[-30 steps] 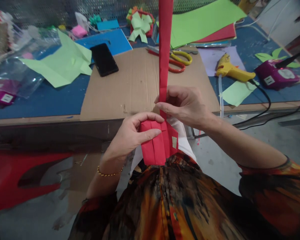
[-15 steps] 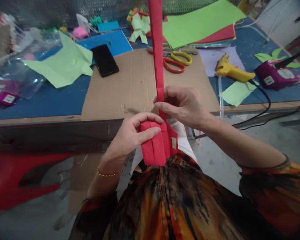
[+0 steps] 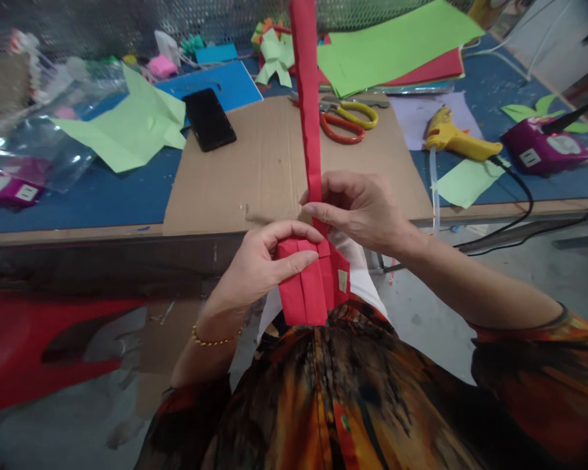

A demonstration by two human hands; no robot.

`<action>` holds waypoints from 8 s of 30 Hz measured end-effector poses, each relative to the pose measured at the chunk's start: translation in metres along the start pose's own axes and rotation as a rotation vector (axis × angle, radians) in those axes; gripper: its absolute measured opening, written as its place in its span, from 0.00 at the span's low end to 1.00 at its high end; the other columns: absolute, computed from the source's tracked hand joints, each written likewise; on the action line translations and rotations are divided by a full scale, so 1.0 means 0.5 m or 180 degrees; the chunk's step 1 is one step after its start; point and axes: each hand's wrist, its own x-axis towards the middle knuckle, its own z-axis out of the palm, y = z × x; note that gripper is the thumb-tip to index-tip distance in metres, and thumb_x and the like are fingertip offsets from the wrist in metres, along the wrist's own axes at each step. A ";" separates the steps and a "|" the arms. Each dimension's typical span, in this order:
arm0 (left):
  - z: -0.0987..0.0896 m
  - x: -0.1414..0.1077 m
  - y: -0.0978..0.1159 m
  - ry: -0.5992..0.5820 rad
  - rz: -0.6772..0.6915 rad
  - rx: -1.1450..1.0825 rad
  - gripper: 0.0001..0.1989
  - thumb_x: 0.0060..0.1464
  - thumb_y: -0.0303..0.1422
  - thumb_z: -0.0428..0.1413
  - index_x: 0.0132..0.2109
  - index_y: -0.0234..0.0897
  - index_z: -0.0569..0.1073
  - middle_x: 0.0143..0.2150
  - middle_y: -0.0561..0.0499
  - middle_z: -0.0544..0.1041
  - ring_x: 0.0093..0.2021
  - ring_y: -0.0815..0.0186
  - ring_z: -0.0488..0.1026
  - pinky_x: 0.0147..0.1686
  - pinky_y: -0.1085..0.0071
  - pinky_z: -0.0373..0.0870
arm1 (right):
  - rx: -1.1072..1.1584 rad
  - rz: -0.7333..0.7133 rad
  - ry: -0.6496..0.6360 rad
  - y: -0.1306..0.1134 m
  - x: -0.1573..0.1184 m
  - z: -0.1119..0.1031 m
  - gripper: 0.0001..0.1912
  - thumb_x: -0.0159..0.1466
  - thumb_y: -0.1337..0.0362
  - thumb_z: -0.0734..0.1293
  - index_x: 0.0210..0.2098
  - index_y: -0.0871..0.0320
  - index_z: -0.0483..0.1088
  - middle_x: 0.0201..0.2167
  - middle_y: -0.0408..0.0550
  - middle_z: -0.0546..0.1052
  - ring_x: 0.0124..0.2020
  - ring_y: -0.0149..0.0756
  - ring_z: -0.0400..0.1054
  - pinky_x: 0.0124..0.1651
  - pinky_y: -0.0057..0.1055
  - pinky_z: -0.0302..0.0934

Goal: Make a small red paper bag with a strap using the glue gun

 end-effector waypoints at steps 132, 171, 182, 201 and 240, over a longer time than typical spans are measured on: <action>0.013 0.008 -0.024 0.0274 0.0126 -0.0763 0.20 0.61 0.37 0.68 0.58 0.45 0.75 0.43 0.50 0.84 0.36 0.59 0.84 0.38 0.61 0.85 | 0.1197 0.0269 -0.0194 -0.004 -0.041 -0.014 0.21 0.58 0.47 0.83 0.32 0.55 0.77 0.29 0.41 0.74 0.29 0.29 0.66 0.33 0.32 0.67; 0.023 0.009 -0.002 0.0502 0.0307 -0.0448 0.15 0.60 0.30 0.64 0.54 0.41 0.77 0.35 0.54 0.78 0.31 0.67 0.74 0.34 0.69 0.77 | 0.0915 0.0544 0.0222 -0.019 -0.064 0.001 0.25 0.56 0.41 0.83 0.30 0.54 0.76 0.25 0.41 0.71 0.26 0.30 0.62 0.28 0.31 0.61; 0.023 0.002 0.016 0.0448 0.0147 -0.0320 0.17 0.58 0.29 0.64 0.54 0.39 0.77 0.35 0.54 0.77 0.30 0.70 0.73 0.32 0.73 0.74 | 0.0745 0.0701 0.0289 -0.012 -0.071 0.005 0.21 0.60 0.47 0.81 0.31 0.56 0.75 0.24 0.40 0.69 0.26 0.29 0.60 0.28 0.30 0.56; 0.025 0.002 0.013 0.0427 0.0146 -0.0385 0.17 0.59 0.31 0.65 0.55 0.39 0.77 0.36 0.52 0.79 0.31 0.68 0.75 0.32 0.72 0.76 | 0.0415 0.0577 0.0529 -0.021 -0.078 0.024 0.17 0.64 0.51 0.77 0.30 0.57 0.74 0.21 0.36 0.61 0.23 0.27 0.53 0.26 0.30 0.51; 0.021 0.009 0.021 0.0360 0.0051 -0.0273 0.25 0.53 0.28 0.66 0.58 0.43 0.75 0.34 0.55 0.77 0.29 0.68 0.73 0.31 0.70 0.76 | 0.0075 0.0471 0.0770 -0.021 -0.085 0.045 0.21 0.66 0.46 0.75 0.30 0.55 0.70 0.21 0.36 0.62 0.23 0.26 0.55 0.28 0.30 0.52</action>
